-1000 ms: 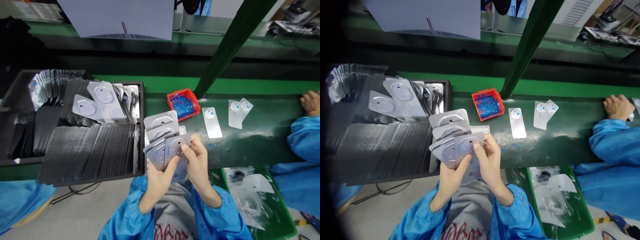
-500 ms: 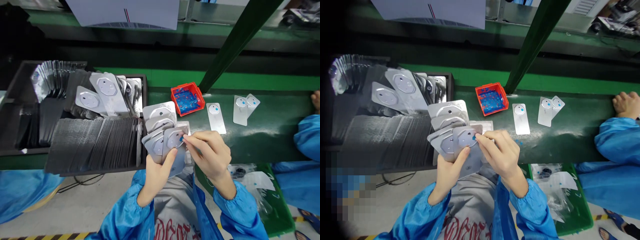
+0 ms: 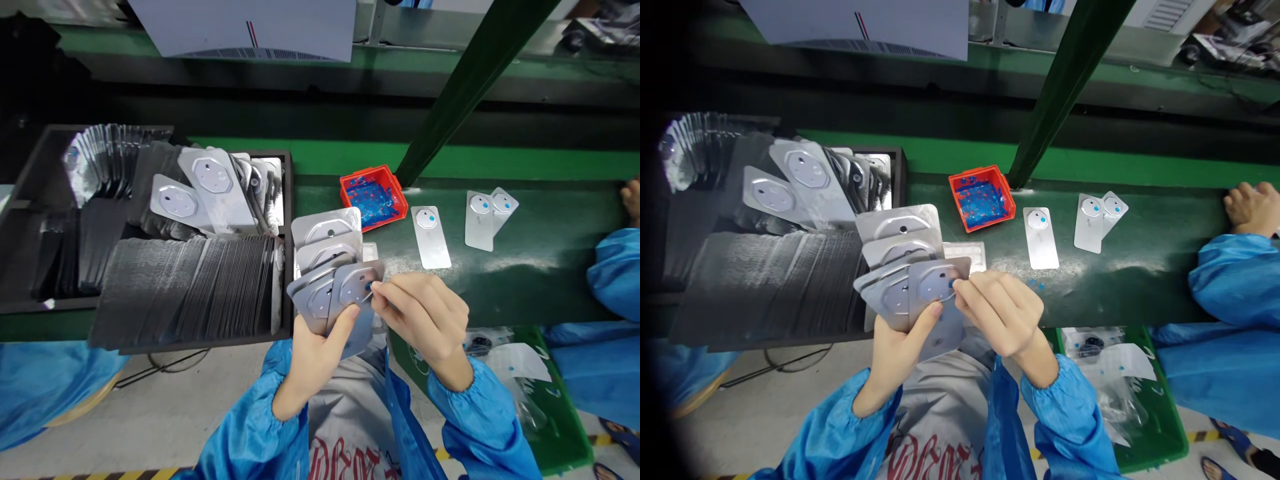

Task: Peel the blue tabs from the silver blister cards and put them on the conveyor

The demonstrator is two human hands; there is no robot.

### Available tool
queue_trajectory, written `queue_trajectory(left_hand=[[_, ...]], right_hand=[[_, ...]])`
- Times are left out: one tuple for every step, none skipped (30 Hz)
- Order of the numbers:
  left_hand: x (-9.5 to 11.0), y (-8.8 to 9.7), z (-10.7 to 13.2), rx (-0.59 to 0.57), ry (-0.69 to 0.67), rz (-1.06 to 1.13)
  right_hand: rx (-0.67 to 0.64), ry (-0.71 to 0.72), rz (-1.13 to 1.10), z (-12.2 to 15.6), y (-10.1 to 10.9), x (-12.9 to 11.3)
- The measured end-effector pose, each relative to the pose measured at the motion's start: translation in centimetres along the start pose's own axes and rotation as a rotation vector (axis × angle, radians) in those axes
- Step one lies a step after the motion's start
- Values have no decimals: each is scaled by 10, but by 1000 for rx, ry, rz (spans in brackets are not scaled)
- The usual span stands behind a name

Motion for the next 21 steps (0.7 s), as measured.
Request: queue_trajectory(left_hand=[[-1, 1, 0, 7, 15, 7], [-3, 1, 1, 9, 29, 12], [-4, 1, 1, 3, 41, 18], [-4, 1, 0, -9, 51, 24], [-4, 0, 0, -24, 57, 33], [-4, 0, 0, -41, 62, 45], [-3, -1, -1, -53, 66, 58], [-3, -2, -1, -61, 68, 70], [-2, -2, -1, -65, 68, 81], [-2, -2, -1, -65, 68, 88], [-2, -2, -1, -65, 69, 91], [-2, -2, 0, -63, 72, 92], [-2, -2, 0, -60, 75, 94], [-3, -2, 0, -60, 82, 97], [-3, -2, 0, -60, 88, 101], [-3, -2, 0, -64, 92, 105], [-3, -2, 0, -69, 94, 109], [-3, -3, 0, -71, 92, 113], [-3, -4, 0, -76, 87, 115], [-2, -4, 0, -82, 80, 118], [-3, -5, 0, -89, 74, 119]], right_hand=[[-4, 8, 2, 2, 0, 0], [-7, 12, 1, 3, 0, 0], [-10, 13, -2, 4, 0, 0], [-7, 10, -8, 4, -1, 0], [5, 1, -14, 4, -1, 1], [17, -12, -21, 4, -1, 1], [26, -31, -27, 4, -1, 2], [36, -48, -33, 4, -1, 2], [46, -65, -38, 3, -2, 3], [51, -79, -44, 3, -2, 3], [52, -92, -49, 3, -2, 3], [49, -105, -52, 3, -3, 3], [47, -119, -55, 3, -3, 3], [40, -131, -59, 3, -3, 4], [33, -144, -62, 3, -4, 4], [30, -154, -66, 4, -4, 5], [28, -162, -71, 4, -4, 5], [26, -169, -76, 5, -4, 6], [27, -177, -79, 5, -4, 7], [28, -185, -82, 5, -4, 7], [32, -190, -86, 6, -4, 8]])
Point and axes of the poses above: each hand's wrist, its own z-axis away from the middle knuckle, its own y-axis out of the back of the hand, x = y × z, the point moved 6 cm from there along -z, towards the middle knuckle, and after that the axes turned 2 degrees about z, right-handed, at the moved point
